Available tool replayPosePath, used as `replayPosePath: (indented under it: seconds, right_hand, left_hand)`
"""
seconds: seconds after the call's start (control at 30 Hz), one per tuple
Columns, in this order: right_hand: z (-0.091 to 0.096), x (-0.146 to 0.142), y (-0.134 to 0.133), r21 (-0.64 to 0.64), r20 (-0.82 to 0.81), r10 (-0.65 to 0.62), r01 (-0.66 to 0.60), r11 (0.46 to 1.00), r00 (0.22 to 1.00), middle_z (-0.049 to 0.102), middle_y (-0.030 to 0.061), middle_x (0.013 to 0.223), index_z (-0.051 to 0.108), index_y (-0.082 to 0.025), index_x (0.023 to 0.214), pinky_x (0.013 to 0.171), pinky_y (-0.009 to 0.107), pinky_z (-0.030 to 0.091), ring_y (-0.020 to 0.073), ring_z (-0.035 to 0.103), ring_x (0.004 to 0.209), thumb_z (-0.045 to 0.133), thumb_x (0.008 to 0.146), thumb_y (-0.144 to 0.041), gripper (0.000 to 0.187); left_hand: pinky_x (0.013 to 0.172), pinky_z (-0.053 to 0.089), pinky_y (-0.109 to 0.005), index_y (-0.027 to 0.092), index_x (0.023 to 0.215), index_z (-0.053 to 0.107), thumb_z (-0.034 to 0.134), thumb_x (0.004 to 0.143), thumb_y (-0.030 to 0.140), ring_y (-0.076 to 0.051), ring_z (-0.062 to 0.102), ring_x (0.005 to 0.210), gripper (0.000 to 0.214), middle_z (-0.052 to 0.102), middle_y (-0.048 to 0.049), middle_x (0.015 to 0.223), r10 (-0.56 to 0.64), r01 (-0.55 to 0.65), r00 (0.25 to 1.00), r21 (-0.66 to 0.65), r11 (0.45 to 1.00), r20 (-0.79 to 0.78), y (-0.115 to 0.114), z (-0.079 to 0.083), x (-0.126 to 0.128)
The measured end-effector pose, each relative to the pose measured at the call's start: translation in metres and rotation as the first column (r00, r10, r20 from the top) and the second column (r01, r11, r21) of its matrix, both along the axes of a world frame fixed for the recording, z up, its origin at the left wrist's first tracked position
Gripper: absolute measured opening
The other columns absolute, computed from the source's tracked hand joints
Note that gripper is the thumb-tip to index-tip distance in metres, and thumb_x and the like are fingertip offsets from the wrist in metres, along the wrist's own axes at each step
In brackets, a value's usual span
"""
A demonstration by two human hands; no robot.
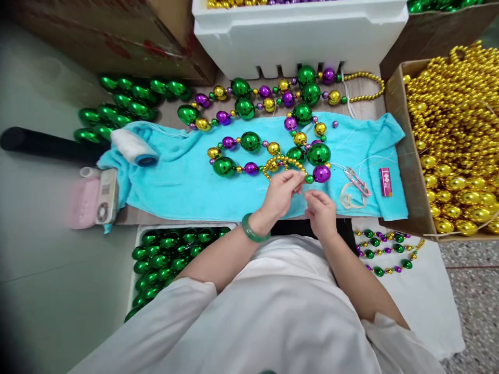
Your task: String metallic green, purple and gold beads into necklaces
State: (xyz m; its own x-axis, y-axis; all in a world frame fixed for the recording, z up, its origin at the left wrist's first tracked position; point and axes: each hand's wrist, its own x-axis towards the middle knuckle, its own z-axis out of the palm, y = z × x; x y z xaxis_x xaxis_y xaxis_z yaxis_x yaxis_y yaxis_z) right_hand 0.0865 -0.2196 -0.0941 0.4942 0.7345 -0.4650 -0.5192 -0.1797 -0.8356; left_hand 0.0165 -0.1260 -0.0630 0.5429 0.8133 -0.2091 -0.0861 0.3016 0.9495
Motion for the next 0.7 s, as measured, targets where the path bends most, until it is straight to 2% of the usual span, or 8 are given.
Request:
replayPosePath:
  seconds: [0.07, 0.13, 0.23, 0.3, 0.37, 0.53, 0.63, 0.7]
  right_hand:
    - [-0.008, 0.014, 0.012, 0.038, -0.114, 0.055, -0.051, 0.998, 0.992, 0.026, -0.0108, 0.050, 0.051, -0.021, 0.071, 0.036, 0.017, 0.017, 0.0043, 0.018, 0.041, 0.074, 0.061, -0.034, 0.029]
    - [-0.012, 0.027, 0.028, 0.069, -0.114, 0.085, -0.077, 0.995, 0.990, 0.028, -0.0107, 0.050, 0.047, -0.021, 0.068, 0.036, 0.017, 0.017, 0.0037, 0.019, 0.040, 0.076, 0.057, -0.033, 0.033]
    - [-0.008, 0.038, 0.049, 0.138, -0.090, 0.057, -0.044, 0.989, 0.994, 0.033, -0.0106, 0.051, 0.048, -0.021, 0.070, 0.036, 0.016, 0.018, 0.0031, 0.021, 0.040, 0.075, 0.056, -0.031, 0.031]
    - [-0.004, 0.038, 0.058, 0.187, -0.053, -0.001, 0.011, 0.982, 0.999, 0.037, -0.0103, 0.052, 0.052, -0.021, 0.074, 0.038, 0.015, 0.020, 0.0030, 0.024, 0.041, 0.073, 0.058, -0.031, 0.028]
    - [-0.003, 0.036, 0.063, 0.222, -0.018, -0.052, 0.055, 0.973, 0.998, 0.044, -0.0090, 0.055, 0.056, -0.021, 0.077, 0.039, 0.016, 0.023, 0.0035, 0.030, 0.043, 0.073, 0.060, -0.032, 0.027]
    - [-0.014, 0.031, 0.068, 0.249, 0.025, -0.109, 0.099, 0.963, 0.994, 0.053, -0.0063, 0.063, 0.062, -0.020, 0.081, 0.043, 0.016, 0.030, 0.0045, 0.040, 0.049, 0.073, 0.063, -0.036, 0.026]
    - [-0.020, 0.030, 0.070, 0.248, 0.028, -0.099, 0.089, 0.965, 0.995, 0.053, -0.0054, 0.062, 0.063, -0.020, 0.081, 0.043, 0.018, 0.031, 0.0051, 0.041, 0.048, 0.074, 0.064, -0.038, 0.027]
    - [-0.022, 0.032, 0.071, 0.245, 0.031, -0.096, 0.085, 0.966, 0.995, 0.053, -0.0051, 0.062, 0.064, -0.019, 0.081, 0.042, 0.018, 0.029, 0.0053, 0.040, 0.048, 0.075, 0.063, -0.038, 0.027]
  left_hand:
    - [0.063, 0.038, -0.025, 0.016, 0.061, 0.057, 0.062, 0.085, 0.037, -0.010, 0.047, 0.064, 0.032, 0.052, 0.0004, 0.063, -0.048, 0.085, 0.992, 0.349, 0.933, -0.113, 0.007, 0.010, -0.007]
    - [0.069, 0.039, -0.027, 0.016, 0.064, 0.060, 0.059, 0.087, 0.031, -0.012, 0.050, 0.070, 0.028, 0.056, -0.0015, 0.067, -0.069, 0.200, 0.970, 0.598, 0.776, -0.235, 0.015, 0.018, -0.017]
    - [0.071, 0.039, -0.028, 0.016, 0.068, 0.063, 0.057, 0.088, 0.024, -0.014, 0.051, 0.074, 0.022, 0.059, -0.0030, 0.071, -0.045, 0.304, 0.932, 0.712, 0.633, -0.359, 0.029, 0.025, -0.032]
    - [0.069, 0.038, -0.027, 0.016, 0.065, 0.062, 0.057, 0.086, 0.022, -0.014, 0.050, 0.070, 0.023, 0.057, -0.0019, 0.067, -0.026, 0.306, 0.920, 0.676, 0.671, -0.390, 0.035, 0.024, -0.039]
    - [0.066, 0.037, -0.026, 0.016, 0.059, 0.060, 0.059, 0.084, 0.023, -0.012, 0.048, 0.065, 0.026, 0.053, 0.0002, 0.060, -0.028, 0.272, 0.920, 0.585, 0.764, -0.391, 0.039, 0.019, -0.041]
    - [0.061, 0.037, -0.025, 0.015, 0.059, 0.064, 0.063, 0.080, 0.025, -0.010, 0.047, 0.059, 0.023, 0.051, 0.0016, 0.056, 0.055, 0.066, 0.943, 0.349, 0.935, -0.328, 0.034, -0.007, -0.034]
    - [0.056, 0.035, -0.025, 0.014, 0.073, 0.070, 0.068, 0.073, 0.025, -0.008, 0.044, 0.055, 0.011, 0.056, 0.0016, 0.063, 0.082, -0.060, 0.957, 0.084, 0.995, -0.278, 0.032, -0.018, -0.029]
    - [0.053, 0.032, -0.024, 0.012, 0.077, 0.071, 0.073, 0.068, 0.028, -0.007, 0.040, 0.052, 0.018, 0.053, 0.0027, 0.060, 0.033, -0.059, 0.980, -0.130, 0.990, -0.198, 0.033, -0.019, -0.027]
